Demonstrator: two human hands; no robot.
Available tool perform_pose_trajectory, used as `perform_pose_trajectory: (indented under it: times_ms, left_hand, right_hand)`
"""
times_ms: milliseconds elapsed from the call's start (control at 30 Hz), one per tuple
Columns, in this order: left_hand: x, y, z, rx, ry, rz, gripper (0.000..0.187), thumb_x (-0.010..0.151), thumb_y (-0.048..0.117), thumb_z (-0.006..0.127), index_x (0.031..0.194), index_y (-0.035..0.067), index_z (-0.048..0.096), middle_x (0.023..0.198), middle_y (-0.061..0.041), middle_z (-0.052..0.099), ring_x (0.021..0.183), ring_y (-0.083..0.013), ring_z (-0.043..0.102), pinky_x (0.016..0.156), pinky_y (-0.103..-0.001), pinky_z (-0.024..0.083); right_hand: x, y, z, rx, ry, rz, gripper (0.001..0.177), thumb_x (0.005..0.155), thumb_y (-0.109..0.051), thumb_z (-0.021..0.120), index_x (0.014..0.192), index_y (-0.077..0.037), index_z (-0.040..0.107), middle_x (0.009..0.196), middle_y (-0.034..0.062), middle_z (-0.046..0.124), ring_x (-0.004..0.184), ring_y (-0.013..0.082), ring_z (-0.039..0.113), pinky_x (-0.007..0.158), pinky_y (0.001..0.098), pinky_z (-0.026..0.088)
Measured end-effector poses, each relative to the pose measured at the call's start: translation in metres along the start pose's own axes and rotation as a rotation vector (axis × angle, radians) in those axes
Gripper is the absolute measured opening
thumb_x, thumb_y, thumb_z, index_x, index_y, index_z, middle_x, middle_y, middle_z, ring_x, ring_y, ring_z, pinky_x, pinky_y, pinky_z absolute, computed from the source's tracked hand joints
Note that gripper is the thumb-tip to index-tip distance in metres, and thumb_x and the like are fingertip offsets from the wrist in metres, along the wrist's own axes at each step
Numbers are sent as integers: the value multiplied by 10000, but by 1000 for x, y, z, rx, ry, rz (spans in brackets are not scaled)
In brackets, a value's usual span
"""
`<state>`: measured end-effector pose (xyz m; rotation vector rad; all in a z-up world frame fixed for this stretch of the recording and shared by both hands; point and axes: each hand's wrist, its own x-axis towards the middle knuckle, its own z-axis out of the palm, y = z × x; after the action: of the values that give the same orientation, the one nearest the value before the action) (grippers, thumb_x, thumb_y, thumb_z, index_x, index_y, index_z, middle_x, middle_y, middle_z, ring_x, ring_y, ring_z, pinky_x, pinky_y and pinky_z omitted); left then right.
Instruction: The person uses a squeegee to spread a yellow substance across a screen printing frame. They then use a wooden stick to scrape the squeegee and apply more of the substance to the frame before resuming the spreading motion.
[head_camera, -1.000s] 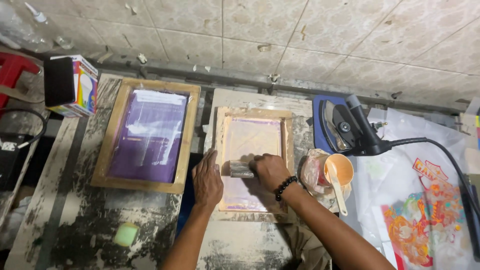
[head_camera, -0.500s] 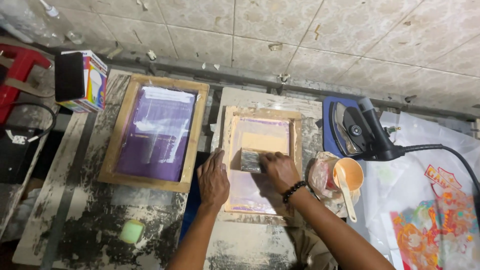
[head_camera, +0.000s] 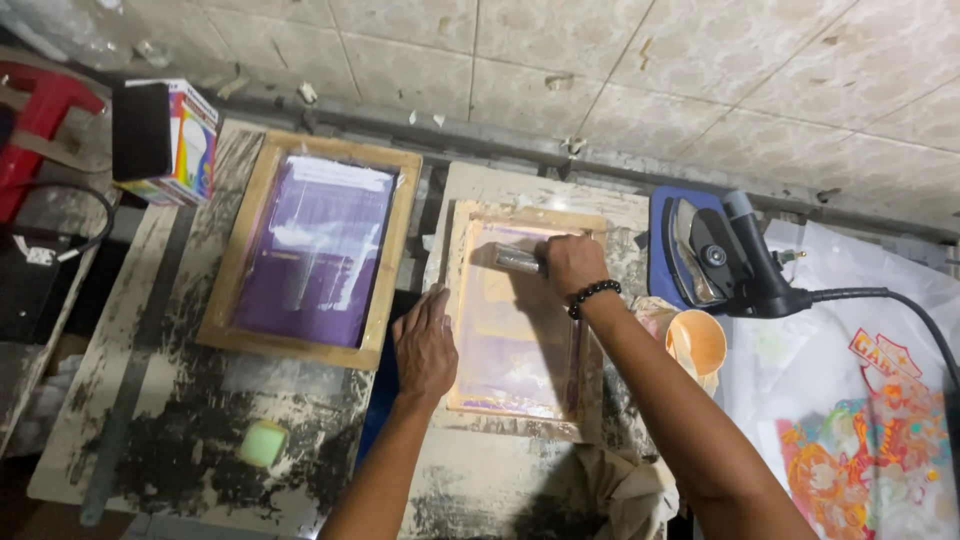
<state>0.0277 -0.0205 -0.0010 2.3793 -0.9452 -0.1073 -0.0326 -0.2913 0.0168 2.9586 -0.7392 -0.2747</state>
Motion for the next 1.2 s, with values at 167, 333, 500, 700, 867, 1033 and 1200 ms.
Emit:
perform_pose_trajectory:
  times_ms: [167, 333, 500, 700, 867, 1033, 1200]
  left_hand:
    - [4, -1, 2, -1, -25, 1, 424, 1111, 218, 331, 1511, 184, 466, 1540, -87, 532, 1461, -244, 446, 1088, -439, 354]
    - [-3, -3, 5, 13, -5, 9, 431, 1122, 219, 306, 1527, 189, 452, 1538, -88, 532, 1456, -247, 449, 1091, -432, 353]
    - [-2, -7, 11, 0, 61, 23, 430, 1128, 243, 321, 1531, 199, 465, 1522, -77, 558, 1434, -233, 476, 1080, -423, 370]
    - [-2, -3, 9, 11, 39, 29, 432, 1116, 223, 318, 1523, 179, 458, 1510, -90, 561, 1419, -242, 496, 1064, -426, 384]
    - [1, -1, 8, 14, 84, 28, 422, 1110, 214, 346, 1510, 188, 476, 1497, -75, 576, 1407, -228, 508, 1053, -420, 399]
    - [-4, -4, 7, -28, 54, -10, 432, 1098, 205, 357, 1513, 174, 476, 1492, -91, 581, 1414, -245, 500, 1058, -438, 389]
    - [-1, 0, 5, -28, 24, -14, 450, 1105, 199, 354, 1547, 183, 440, 1506, -95, 563, 1428, -253, 480, 1082, -443, 371]
  right_hand:
    - [-52, -14, -32, 110, -45, -55, 165, 851, -129, 619, 782, -115, 769, 707, 112, 744, 755, 328, 764, 650, 443, 614]
    - [-113, -35, -24, 151, -81, -88, 126, 823, -170, 666, 763, -159, 776, 672, 101, 733, 709, 320, 758, 622, 431, 612]
    - [-138, -40, -32, 206, -204, -115, 47, 742, -223, 736, 727, -208, 778, 669, 53, 736, 682, 301, 746, 627, 401, 615]
    - [-83, -3, -35, 181, -10, -38, 103, 790, -227, 687, 823, -239, 784, 720, 34, 748, 749, 307, 757, 673, 448, 620]
    - [-39, -19, 11, 37, 249, -135, 174, 835, -148, 651, 917, -243, 771, 875, 6, 761, 829, 263, 742, 661, 402, 617]
    - [-79, -27, 0, 90, 123, -254, 147, 827, -136, 634, 867, -203, 759, 863, 1, 742, 826, 274, 720, 639, 401, 606]
    - [-39, -8, -45, 82, 175, -180, 127, 817, -146, 652, 774, -228, 739, 740, -17, 708, 756, 252, 723, 616, 423, 609]
